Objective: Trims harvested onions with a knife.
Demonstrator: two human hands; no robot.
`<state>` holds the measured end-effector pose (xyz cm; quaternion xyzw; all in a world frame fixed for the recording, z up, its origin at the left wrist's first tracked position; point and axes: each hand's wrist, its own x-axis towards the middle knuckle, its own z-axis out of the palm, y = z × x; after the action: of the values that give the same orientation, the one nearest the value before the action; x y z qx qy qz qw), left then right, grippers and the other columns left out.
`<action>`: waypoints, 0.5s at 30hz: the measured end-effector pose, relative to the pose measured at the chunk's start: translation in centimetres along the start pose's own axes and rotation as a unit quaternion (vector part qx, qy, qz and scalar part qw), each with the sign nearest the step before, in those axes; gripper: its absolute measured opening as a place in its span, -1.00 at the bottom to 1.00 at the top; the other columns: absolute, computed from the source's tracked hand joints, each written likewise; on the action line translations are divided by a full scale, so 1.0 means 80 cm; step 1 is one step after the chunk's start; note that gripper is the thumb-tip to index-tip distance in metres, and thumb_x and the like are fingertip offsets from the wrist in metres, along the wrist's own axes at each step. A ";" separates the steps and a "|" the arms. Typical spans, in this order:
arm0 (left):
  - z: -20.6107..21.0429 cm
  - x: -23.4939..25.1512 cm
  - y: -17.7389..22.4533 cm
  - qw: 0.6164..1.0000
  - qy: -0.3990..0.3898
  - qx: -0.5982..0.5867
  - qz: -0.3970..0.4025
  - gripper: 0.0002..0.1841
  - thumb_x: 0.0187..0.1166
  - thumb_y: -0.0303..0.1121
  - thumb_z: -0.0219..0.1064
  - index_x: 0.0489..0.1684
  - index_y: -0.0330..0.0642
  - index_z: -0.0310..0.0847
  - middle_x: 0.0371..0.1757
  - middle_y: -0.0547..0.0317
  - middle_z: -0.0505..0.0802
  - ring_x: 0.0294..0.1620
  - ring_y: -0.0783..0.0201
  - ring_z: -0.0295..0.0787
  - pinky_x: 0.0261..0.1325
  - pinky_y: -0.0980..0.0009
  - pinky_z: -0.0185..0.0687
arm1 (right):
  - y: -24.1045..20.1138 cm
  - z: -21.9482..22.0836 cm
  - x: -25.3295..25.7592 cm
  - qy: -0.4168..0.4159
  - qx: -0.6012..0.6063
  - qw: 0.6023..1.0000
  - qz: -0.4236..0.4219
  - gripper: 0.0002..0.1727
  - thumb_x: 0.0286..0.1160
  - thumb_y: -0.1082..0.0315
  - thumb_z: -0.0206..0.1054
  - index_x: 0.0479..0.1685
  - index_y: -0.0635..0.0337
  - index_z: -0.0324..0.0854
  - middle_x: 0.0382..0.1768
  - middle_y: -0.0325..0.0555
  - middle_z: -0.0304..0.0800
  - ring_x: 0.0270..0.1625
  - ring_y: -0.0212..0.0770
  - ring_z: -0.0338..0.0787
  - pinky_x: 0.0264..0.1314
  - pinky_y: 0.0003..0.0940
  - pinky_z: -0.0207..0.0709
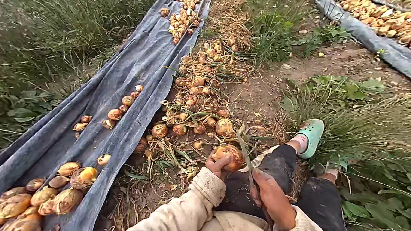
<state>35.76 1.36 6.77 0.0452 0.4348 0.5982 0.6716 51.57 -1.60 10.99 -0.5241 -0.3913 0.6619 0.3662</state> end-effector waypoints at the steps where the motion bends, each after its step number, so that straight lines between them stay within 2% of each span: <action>1: -0.009 0.012 0.013 0.998 0.054 -0.016 0.014 -0.45 0.52 -0.49 0.35 0.52 -0.27 0.29 -0.03 -0.16 0.76 -0.15 0.03 0.79 -0.08 0.07 0.78 | -0.001 0.006 -0.003 -0.025 -0.026 0.999 0.010 -0.56 0.81 0.13 -0.12 -0.52 -0.08 0.49 -0.83 -0.48 0.42 -0.83 -0.55 0.39 -0.77 -0.62 0.33; 2: -0.019 0.023 0.032 0.993 0.111 -0.039 0.032 -0.52 0.65 -0.42 0.28 0.53 -0.22 0.30 0.08 -0.16 0.71 -0.06 0.01 0.73 -0.02 0.06 0.73 | -0.001 0.009 -0.004 -0.041 -0.044 0.998 0.019 -0.56 0.80 0.13 -0.11 -0.51 -0.09 0.51 -0.83 -0.48 0.43 -0.83 -0.55 0.40 -0.76 -0.62 0.33; 4: -0.043 0.039 0.083 0.967 0.193 -0.120 0.117 -0.58 0.74 -0.25 0.19 0.50 -0.16 0.34 0.28 -0.15 0.64 0.16 -0.03 0.67 0.13 0.01 0.69 | 0.003 0.003 0.003 -0.040 -0.047 0.998 0.030 -0.55 0.83 0.13 -0.14 -0.49 -0.05 0.50 -0.83 -0.45 0.42 -0.83 -0.53 0.39 -0.76 -0.61 0.33; 5: -0.060 0.040 0.111 0.948 0.216 -0.158 0.175 -0.57 0.79 -0.13 0.12 0.52 -0.11 0.32 0.32 -0.12 0.63 0.20 -0.02 0.67 0.14 0.03 0.70 | 0.009 -0.004 0.006 -0.024 -0.033 0.998 0.037 -0.52 0.86 0.13 -0.18 -0.50 -0.01 0.48 -0.83 -0.42 0.41 -0.84 -0.51 0.39 -0.78 -0.61 0.33; 7: -0.106 0.031 0.166 0.917 0.223 -0.192 0.270 -0.41 0.80 0.22 -0.15 0.56 0.00 0.27 0.28 0.01 0.68 0.17 0.08 0.74 0.12 0.16 0.73 | 0.019 -0.019 0.011 0.016 0.000 0.998 0.064 -0.45 0.91 0.11 -0.26 -0.50 0.06 0.46 -0.84 -0.35 0.40 -0.85 -0.47 0.38 -0.81 -0.59 0.32; 8: -0.134 0.027 0.190 0.907 0.230 -0.180 0.304 -0.32 0.75 0.35 -0.32 0.41 0.00 0.35 0.09 0.10 0.78 0.01 0.16 0.80 0.01 0.22 0.73 | 0.023 -0.025 0.013 0.035 0.012 0.996 0.077 -0.43 0.92 0.09 -0.29 -0.51 0.07 0.45 -0.84 -0.33 0.41 -0.85 -0.45 0.39 -0.81 -0.59 0.31; 9: -0.159 0.027 0.210 0.897 0.253 -0.141 0.335 -0.27 0.73 0.38 -0.45 0.07 0.00 0.46 -0.27 0.23 0.85 -0.30 0.27 0.83 -0.23 0.30 0.76 | 0.025 -0.029 0.015 0.053 0.019 0.995 0.087 -0.41 0.93 0.08 -0.32 -0.50 0.09 0.44 -0.84 -0.31 0.42 -0.86 -0.44 0.40 -0.83 -0.58 0.31; 10: -0.181 0.028 0.225 0.889 0.275 -0.082 0.357 -0.27 0.78 0.31 -0.52 -0.13 -0.03 0.47 -0.49 0.33 0.81 -0.49 0.35 0.79 -0.37 0.38 0.73 | 0.027 -0.032 0.016 0.067 0.022 0.993 0.094 -0.40 0.94 0.06 -0.34 -0.49 0.09 0.43 -0.84 -0.30 0.44 -0.86 -0.44 0.40 -0.83 -0.58 0.31; 11: -0.206 0.033 0.233 0.879 0.302 0.003 0.370 -0.35 0.89 0.11 -0.47 -0.16 -0.14 0.49 -0.55 0.33 0.79 -0.55 0.41 0.76 -0.39 0.44 0.72 | 0.027 -0.034 0.016 0.074 0.023 0.992 0.098 -0.39 0.94 0.04 -0.36 -0.49 0.08 0.42 -0.83 -0.30 0.44 -0.86 -0.44 0.40 -0.83 -0.59 0.31; 12: -0.230 0.043 0.234 0.856 0.344 0.105 0.371 -0.47 0.95 -0.10 -0.27 -0.09 -0.30 0.57 -0.53 0.28 0.80 -0.55 0.44 0.75 -0.36 0.47 0.73 | 0.028 -0.036 0.017 0.078 0.023 0.992 0.100 -0.39 0.94 0.03 -0.38 -0.48 0.09 0.41 -0.83 -0.30 0.44 -0.87 -0.44 0.41 -0.84 -0.59 0.32; 13: -0.252 0.055 0.228 0.828 0.387 0.208 0.349 -0.60 0.91 -0.23 -0.03 -0.01 -0.41 0.63 -0.44 0.16 0.79 -0.48 0.40 0.73 -0.24 0.42 0.72 | 0.028 -0.037 0.017 0.080 0.023 0.991 0.101 -0.38 0.93 0.02 -0.39 -0.47 0.09 0.41 -0.83 -0.30 0.43 -0.87 -0.44 0.41 -0.84 -0.59 0.32; 14: -0.274 0.068 0.219 0.806 0.419 0.281 0.310 -0.68 0.81 -0.29 0.18 0.05 -0.46 0.67 -0.29 -0.05 0.82 -0.33 0.25 0.74 -0.06 0.27 0.69 | 0.028 -0.037 0.018 0.079 0.026 0.992 0.099 -0.38 0.93 0.02 -0.39 -0.46 0.10 0.41 -0.84 -0.30 0.43 -0.87 -0.44 0.42 -0.84 -0.59 0.33; 15: -0.290 0.080 0.208 0.794 0.441 0.323 0.266 -0.71 0.73 -0.34 0.30 0.12 -0.47 0.68 -0.11 -0.21 0.83 -0.14 0.08 0.75 0.13 0.12 0.64 | 0.028 -0.036 0.018 0.076 0.027 0.992 0.097 -0.39 0.93 0.03 -0.39 -0.45 0.10 0.42 -0.83 -0.30 0.43 -0.86 -0.44 0.43 -0.83 -0.59 0.34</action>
<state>7.65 0.74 -1.32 0.1052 0.8224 0.5332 0.1680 53.94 -0.91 7.99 -0.5983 -0.2917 0.6627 0.3431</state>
